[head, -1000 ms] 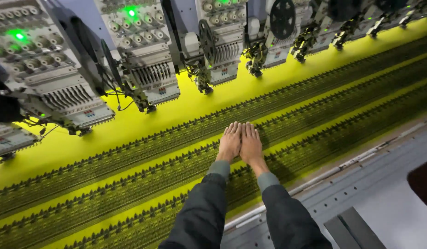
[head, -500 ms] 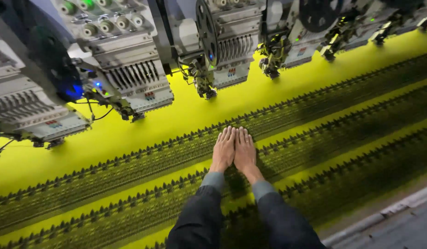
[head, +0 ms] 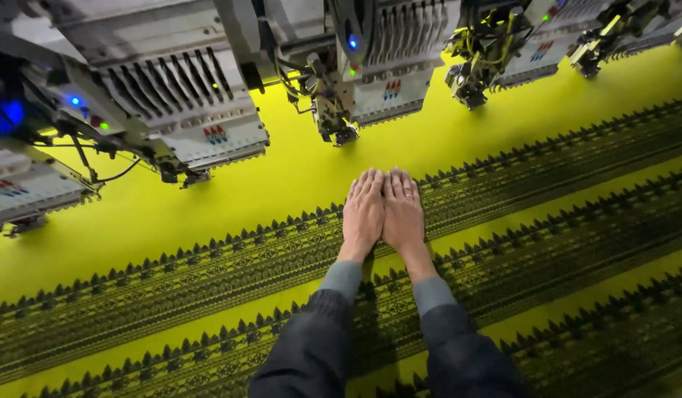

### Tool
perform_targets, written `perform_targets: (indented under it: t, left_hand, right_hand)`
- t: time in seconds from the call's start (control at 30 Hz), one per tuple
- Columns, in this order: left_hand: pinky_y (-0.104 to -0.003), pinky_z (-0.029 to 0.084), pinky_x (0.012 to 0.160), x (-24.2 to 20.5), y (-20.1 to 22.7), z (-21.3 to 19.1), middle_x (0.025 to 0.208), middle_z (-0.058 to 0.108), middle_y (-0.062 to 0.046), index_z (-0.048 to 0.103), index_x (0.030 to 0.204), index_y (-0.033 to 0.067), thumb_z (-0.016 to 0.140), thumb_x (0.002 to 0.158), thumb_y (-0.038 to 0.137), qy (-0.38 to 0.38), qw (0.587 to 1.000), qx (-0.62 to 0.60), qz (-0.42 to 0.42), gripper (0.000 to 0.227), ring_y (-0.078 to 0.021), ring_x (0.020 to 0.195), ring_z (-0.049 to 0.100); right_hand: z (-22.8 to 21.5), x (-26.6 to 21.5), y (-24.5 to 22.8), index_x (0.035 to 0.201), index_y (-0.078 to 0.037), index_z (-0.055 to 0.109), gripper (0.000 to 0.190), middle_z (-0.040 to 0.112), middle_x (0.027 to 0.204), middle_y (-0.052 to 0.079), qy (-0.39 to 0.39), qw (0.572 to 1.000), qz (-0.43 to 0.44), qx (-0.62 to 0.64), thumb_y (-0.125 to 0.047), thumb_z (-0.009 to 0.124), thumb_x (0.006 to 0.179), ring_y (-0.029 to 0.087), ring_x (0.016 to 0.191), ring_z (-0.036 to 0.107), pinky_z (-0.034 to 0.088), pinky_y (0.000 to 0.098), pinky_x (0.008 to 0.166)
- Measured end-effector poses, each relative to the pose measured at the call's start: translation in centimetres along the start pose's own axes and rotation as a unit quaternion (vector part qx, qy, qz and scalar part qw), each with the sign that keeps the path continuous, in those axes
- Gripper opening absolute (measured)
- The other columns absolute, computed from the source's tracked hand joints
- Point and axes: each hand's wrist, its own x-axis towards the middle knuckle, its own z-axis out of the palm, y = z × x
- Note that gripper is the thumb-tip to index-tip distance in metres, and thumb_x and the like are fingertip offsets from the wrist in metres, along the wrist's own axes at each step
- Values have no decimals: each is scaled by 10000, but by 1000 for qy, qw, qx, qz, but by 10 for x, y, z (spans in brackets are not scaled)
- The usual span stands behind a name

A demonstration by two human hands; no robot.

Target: Operating an industrial multi-head embroidery machine by using the control panel and manually adjusting threads at the needle head.

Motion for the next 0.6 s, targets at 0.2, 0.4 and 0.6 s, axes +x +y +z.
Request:
perform_targets:
  t: [0.2,0.4,0.6]
  left_hand:
    - [-442,293,1240,12,4,4,1516,536,-160,516,1485,74,416,987,83,41,999,2,-10,508,-306,1444,465]
    - [-444,301,1235,11,4,12,1504,549,-156,535,1461,84,380,979,82,49,999,1,-22,506,-302,1444,470]
    - [-441,280,1244,9,3,12,1517,535,-162,532,1463,72,385,969,87,42,999,-5,-25,515,-306,1453,454]
  right_hand:
    - [19,18,11,1635,-82,204,960,184,1700,137,0,1000,2,-5,-117,689,807,362,1562,170,132,471,1293]
    - [40,23,17,1641,-88,196,1002,174,1707,136,11,1000,-2,1,-99,711,782,366,1564,167,141,483,1288]
    - [36,24,15,1644,-83,196,955,170,1711,137,-7,1000,3,26,-111,676,819,366,1566,154,121,485,1286]
